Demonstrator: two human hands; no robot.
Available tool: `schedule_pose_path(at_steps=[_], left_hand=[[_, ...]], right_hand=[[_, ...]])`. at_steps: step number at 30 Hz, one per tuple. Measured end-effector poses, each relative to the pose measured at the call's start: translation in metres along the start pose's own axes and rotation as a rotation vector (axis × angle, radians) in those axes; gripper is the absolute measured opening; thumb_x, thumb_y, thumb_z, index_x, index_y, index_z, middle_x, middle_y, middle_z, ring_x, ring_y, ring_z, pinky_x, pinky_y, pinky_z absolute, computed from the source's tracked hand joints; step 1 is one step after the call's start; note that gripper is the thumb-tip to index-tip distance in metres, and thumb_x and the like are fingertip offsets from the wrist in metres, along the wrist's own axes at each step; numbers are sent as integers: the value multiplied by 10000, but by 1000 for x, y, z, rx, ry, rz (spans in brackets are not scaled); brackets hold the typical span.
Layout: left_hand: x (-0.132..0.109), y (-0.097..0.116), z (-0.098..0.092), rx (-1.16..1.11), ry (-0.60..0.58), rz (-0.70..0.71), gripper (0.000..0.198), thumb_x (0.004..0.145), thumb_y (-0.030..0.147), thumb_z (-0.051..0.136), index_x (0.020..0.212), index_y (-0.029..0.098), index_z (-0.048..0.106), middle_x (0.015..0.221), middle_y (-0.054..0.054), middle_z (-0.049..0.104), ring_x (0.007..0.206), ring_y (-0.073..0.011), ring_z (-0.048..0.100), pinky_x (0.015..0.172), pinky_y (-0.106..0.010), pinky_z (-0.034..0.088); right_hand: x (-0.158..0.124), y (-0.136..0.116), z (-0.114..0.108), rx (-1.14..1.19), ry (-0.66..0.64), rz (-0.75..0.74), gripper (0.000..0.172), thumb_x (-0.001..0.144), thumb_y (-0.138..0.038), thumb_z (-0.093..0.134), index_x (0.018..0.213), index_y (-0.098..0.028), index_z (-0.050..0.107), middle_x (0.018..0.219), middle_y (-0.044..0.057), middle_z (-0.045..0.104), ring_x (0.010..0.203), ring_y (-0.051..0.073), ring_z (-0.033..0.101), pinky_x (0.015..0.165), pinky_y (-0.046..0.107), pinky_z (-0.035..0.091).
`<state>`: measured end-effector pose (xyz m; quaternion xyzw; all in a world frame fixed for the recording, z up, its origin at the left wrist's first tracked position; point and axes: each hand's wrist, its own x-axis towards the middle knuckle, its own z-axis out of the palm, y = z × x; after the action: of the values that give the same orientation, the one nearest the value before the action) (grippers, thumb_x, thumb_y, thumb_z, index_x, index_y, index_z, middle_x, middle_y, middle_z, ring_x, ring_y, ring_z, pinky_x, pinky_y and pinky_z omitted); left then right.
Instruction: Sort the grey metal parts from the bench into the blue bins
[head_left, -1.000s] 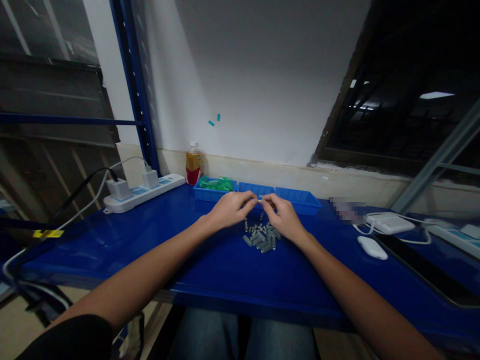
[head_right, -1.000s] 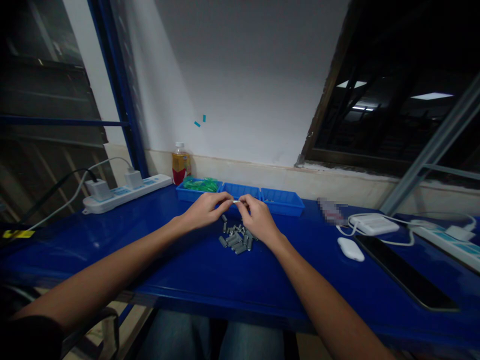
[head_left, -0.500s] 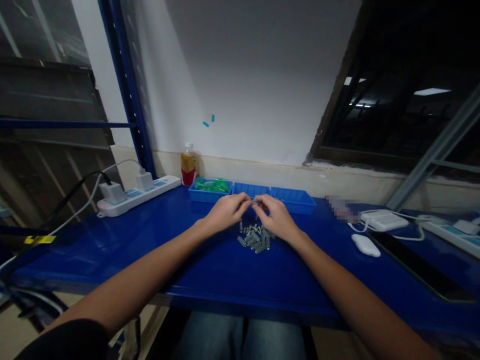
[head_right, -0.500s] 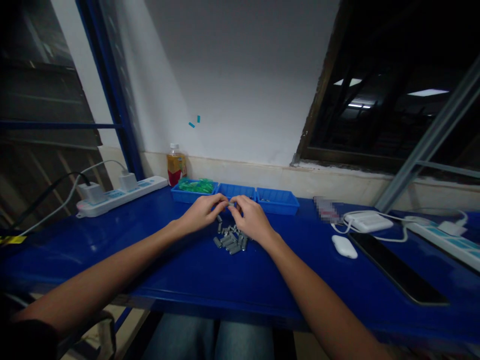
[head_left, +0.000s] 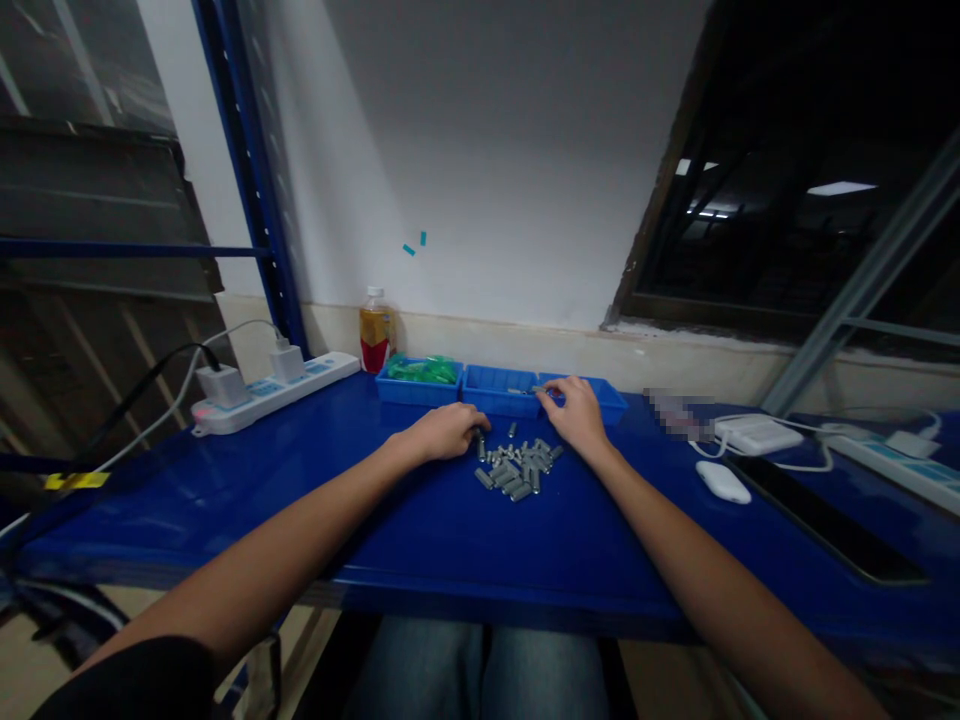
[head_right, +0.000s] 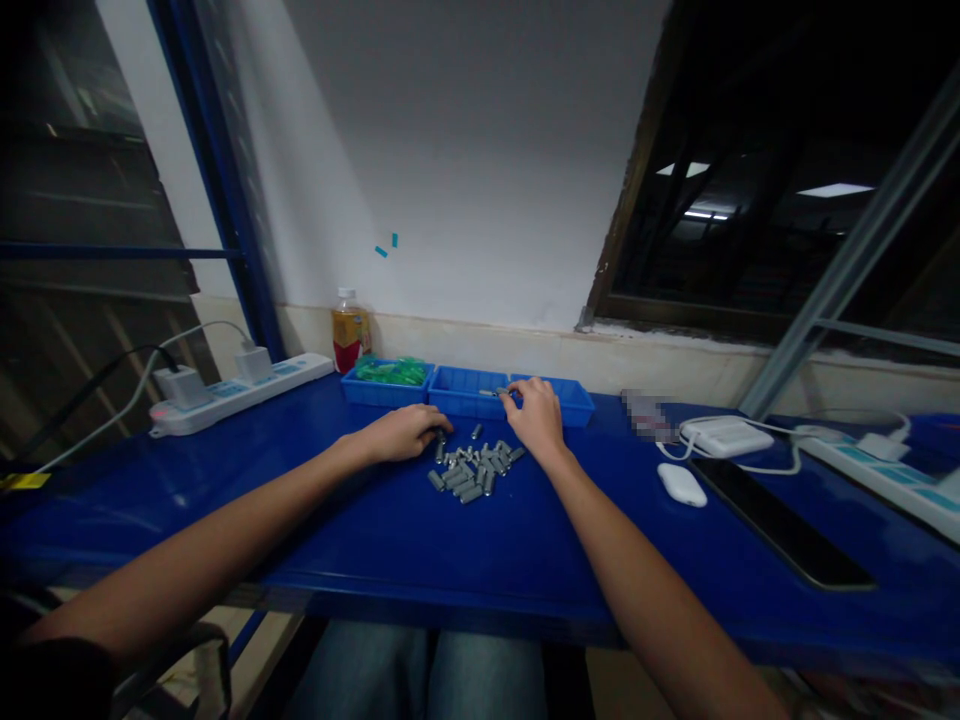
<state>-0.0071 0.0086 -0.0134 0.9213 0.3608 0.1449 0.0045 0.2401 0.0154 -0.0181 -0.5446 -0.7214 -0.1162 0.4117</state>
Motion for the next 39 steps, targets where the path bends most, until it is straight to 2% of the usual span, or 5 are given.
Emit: schedule_pose_path(at_steps=[9, 15, 20, 33, 39], left_hand=[[9, -5, 25, -48, 139, 40, 267, 850, 179, 453, 1048, 191, 632, 970, -66, 610, 890, -177, 584, 796, -262, 458], [6, -7, 21, -105, 73, 230, 362, 897, 145, 388, 1173, 251, 597, 1086, -66, 584, 990, -178, 539, 878, -288, 420], [4, -7, 20, -135, 65, 181, 232, 887, 229, 468, 1056, 230, 627, 1056, -59, 595, 993, -190, 533, 882, -310, 412], [-1, -4, 19, -332, 286, 100, 141, 911, 259, 422, 1013, 172, 467, 916, -58, 596, 836, -171, 572, 742, -288, 450], [-4, 4, 12, -388, 301, 61, 89, 913, 253, 396, 938, 177, 435, 821, -33, 592, 756, -156, 575, 685, -273, 448]], right_hand=[[-1, 0, 11, -126, -43, 111, 250, 840, -420, 544, 895, -231, 698, 907, 70, 596, 939, 238, 477, 763, 335, 339], [-1, -3, 10, -145, -95, 109, 253, 859, -374, 523, 968, -240, 708, 930, 77, 591, 944, 239, 472, 766, 351, 340], [-5, -9, 6, -148, -95, 90, 260, 855, -369, 522, 979, -236, 709, 943, 90, 582, 961, 257, 460, 778, 373, 352], [-21, -57, 2, 159, -323, -285, 171, 824, -300, 589, 952, -191, 618, 827, 38, 615, 844, 195, 506, 769, 325, 384], [-22, -60, 3, 180, -332, -318, 87, 824, -242, 584, 896, -194, 571, 834, 35, 595, 844, 187, 517, 776, 322, 387]])
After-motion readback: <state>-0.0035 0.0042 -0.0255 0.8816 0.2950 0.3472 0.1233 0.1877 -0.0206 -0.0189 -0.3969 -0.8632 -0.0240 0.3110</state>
